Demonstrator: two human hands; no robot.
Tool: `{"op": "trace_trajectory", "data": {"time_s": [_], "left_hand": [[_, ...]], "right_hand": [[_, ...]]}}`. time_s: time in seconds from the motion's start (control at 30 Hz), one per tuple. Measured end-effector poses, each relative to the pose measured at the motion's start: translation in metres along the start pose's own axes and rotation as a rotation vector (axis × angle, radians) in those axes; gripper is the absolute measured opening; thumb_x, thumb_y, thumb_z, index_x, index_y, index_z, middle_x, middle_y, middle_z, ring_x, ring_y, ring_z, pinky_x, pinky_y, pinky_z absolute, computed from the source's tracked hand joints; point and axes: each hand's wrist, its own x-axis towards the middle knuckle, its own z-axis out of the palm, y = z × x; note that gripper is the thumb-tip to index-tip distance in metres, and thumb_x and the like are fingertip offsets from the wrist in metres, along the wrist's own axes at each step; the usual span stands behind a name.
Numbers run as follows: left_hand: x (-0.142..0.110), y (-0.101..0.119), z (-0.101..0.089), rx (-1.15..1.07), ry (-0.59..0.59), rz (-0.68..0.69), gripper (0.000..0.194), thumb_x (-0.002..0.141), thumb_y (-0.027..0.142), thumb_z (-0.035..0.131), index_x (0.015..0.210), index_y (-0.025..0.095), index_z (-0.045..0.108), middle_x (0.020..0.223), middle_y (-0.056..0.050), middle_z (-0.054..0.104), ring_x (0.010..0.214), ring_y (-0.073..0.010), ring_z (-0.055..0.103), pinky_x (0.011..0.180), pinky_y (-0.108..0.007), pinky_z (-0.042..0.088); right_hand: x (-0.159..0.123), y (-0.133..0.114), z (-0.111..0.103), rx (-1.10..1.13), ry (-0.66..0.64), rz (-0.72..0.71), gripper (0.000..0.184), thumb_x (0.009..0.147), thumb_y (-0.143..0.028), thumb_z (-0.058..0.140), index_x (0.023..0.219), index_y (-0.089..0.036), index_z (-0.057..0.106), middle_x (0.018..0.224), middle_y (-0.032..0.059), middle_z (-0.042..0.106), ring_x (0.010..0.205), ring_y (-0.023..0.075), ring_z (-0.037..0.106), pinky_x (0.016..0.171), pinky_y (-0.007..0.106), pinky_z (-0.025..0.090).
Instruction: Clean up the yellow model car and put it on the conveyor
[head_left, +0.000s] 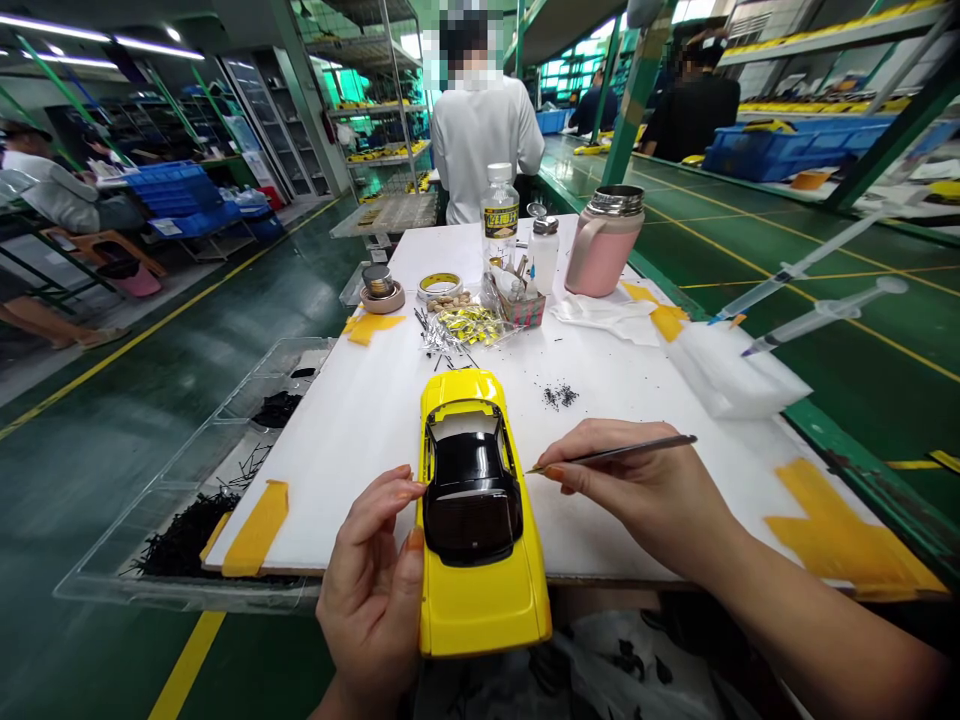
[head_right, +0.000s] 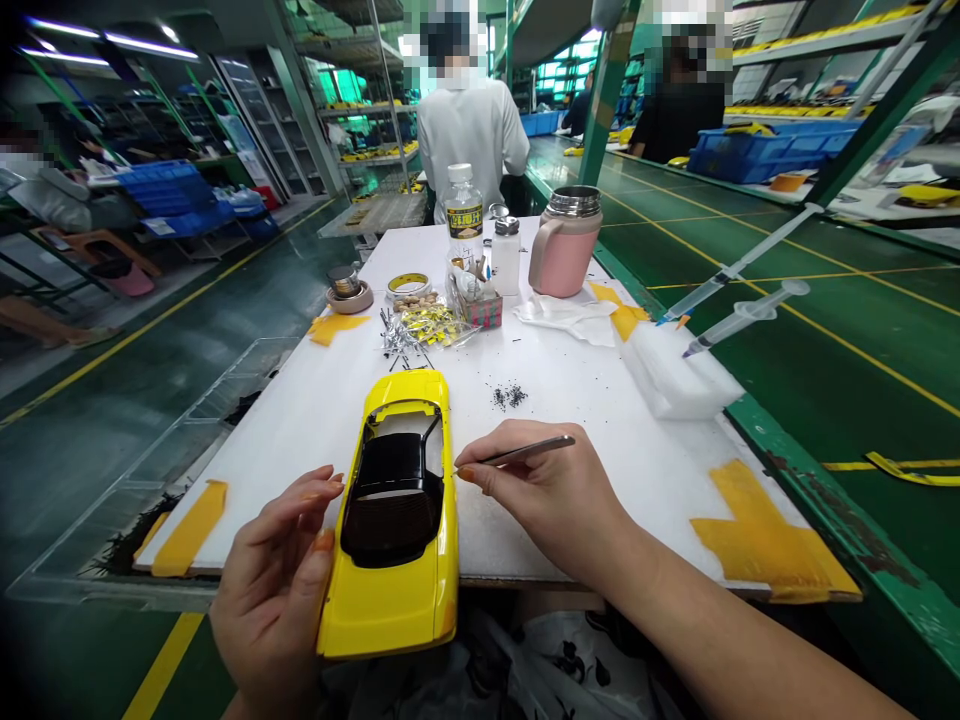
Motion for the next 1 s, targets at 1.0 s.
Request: {"op": "trace_trajectory", "data": {"time_s": [1.0], "left_hand": [[0.0002, 0.0019, 0.0016, -0.008, 0.022, -0.028, 0.032, 0.093, 0.008, 0.06, 0.122, 0.02, 0.067, 0.119, -0.009, 0.068, 0.129, -0.0251, 0.058, 0.11, -0.041, 0.053]], "right_hand": [[-0.0003, 0.0009, 0.0006, -0.009, -0.008, -0.028, 0.008, 0.084, -0.018, 0.072, 0.084, -0.019, 0.081, 0.077, 0.0024, 0.075, 0.066, 0.0134, 0.067, 0.059, 0.023, 0.053]]}}
